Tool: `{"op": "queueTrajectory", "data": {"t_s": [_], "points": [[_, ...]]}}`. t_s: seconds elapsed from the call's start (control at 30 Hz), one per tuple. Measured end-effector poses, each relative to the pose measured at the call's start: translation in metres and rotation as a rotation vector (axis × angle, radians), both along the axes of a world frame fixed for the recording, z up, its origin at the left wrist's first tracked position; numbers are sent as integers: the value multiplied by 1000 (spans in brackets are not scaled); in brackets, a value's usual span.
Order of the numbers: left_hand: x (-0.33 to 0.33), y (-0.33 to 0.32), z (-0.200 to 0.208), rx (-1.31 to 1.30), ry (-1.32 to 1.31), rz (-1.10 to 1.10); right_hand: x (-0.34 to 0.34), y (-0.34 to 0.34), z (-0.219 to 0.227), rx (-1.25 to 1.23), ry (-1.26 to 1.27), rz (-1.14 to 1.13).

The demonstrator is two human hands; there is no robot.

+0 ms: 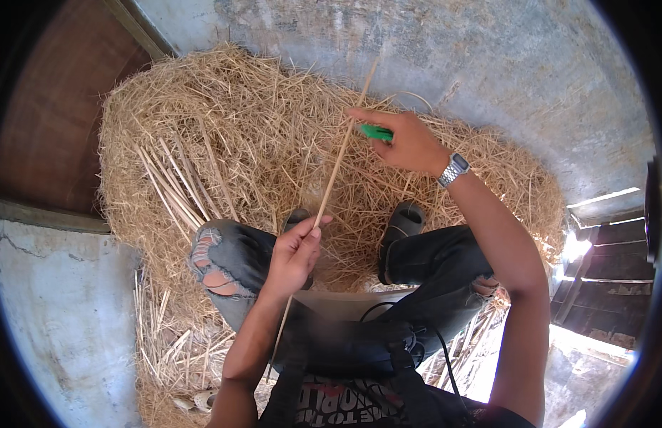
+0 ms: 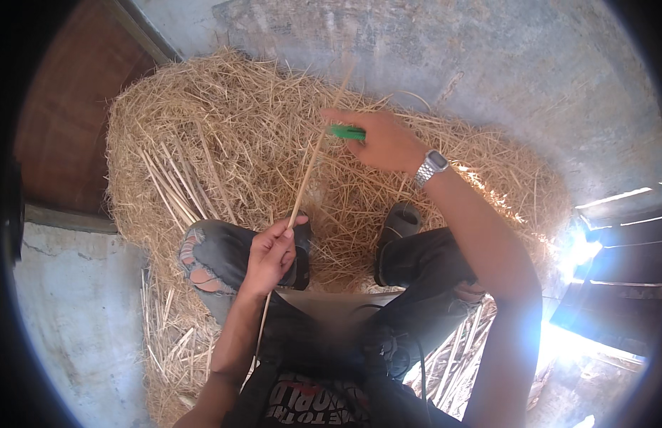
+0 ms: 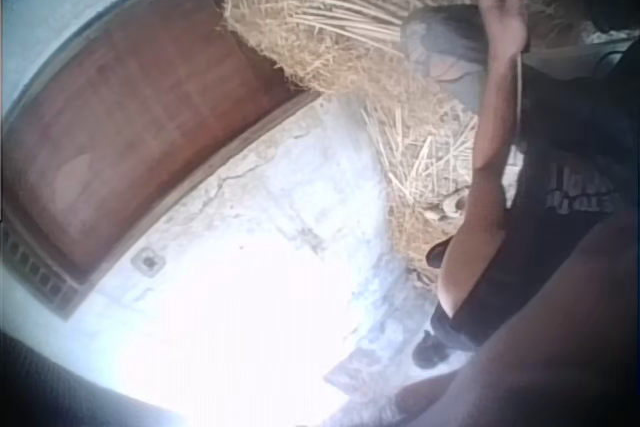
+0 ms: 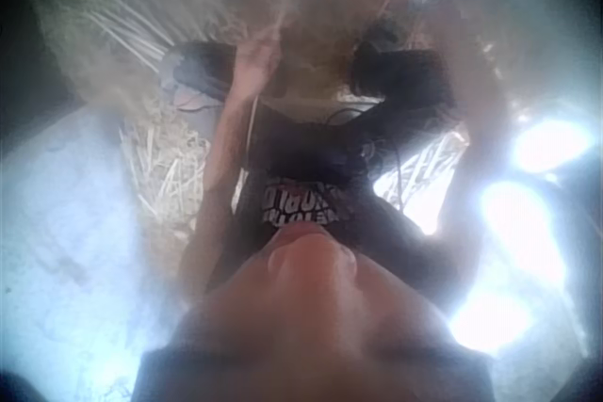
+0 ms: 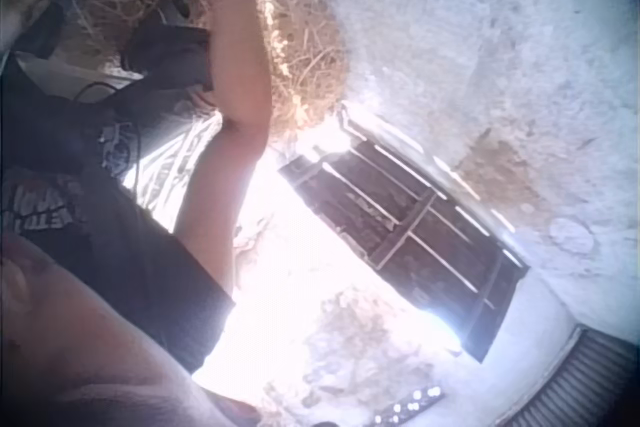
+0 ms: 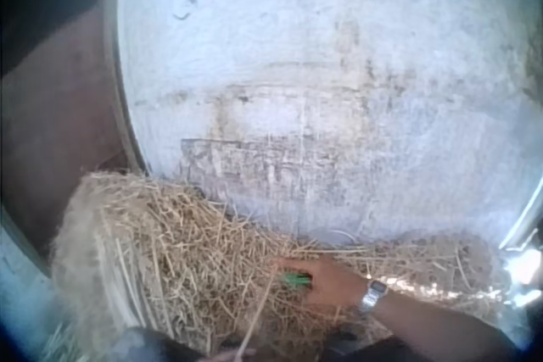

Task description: The person shaves a thin strip of wood with a utility knife while sitting near a large pile of straw.

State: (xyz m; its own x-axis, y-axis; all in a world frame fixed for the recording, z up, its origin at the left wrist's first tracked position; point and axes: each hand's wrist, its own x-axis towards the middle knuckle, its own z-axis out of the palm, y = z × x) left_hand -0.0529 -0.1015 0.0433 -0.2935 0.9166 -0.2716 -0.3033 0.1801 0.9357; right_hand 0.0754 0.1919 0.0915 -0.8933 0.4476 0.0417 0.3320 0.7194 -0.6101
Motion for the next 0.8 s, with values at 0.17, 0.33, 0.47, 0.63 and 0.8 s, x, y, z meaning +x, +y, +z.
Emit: {"op": "queueTrajectory", "data": {"t_s": [0.17,0.33,0.47,0.63,0.8], "points": [[3,0,-10,36,321,-8,12,13,-3,31,225,-197],[5,1,-4,7,449,62,16,19,1,40,371,-394],[5,1,-9,38,458,84,17,26,-15,171,254,-285],[7,0,-6,48,457,98,4,-8,-23,206,-181,-120],[3,-2,-7,47,283,108,-23,-55,-29,196,-310,-54]]}}
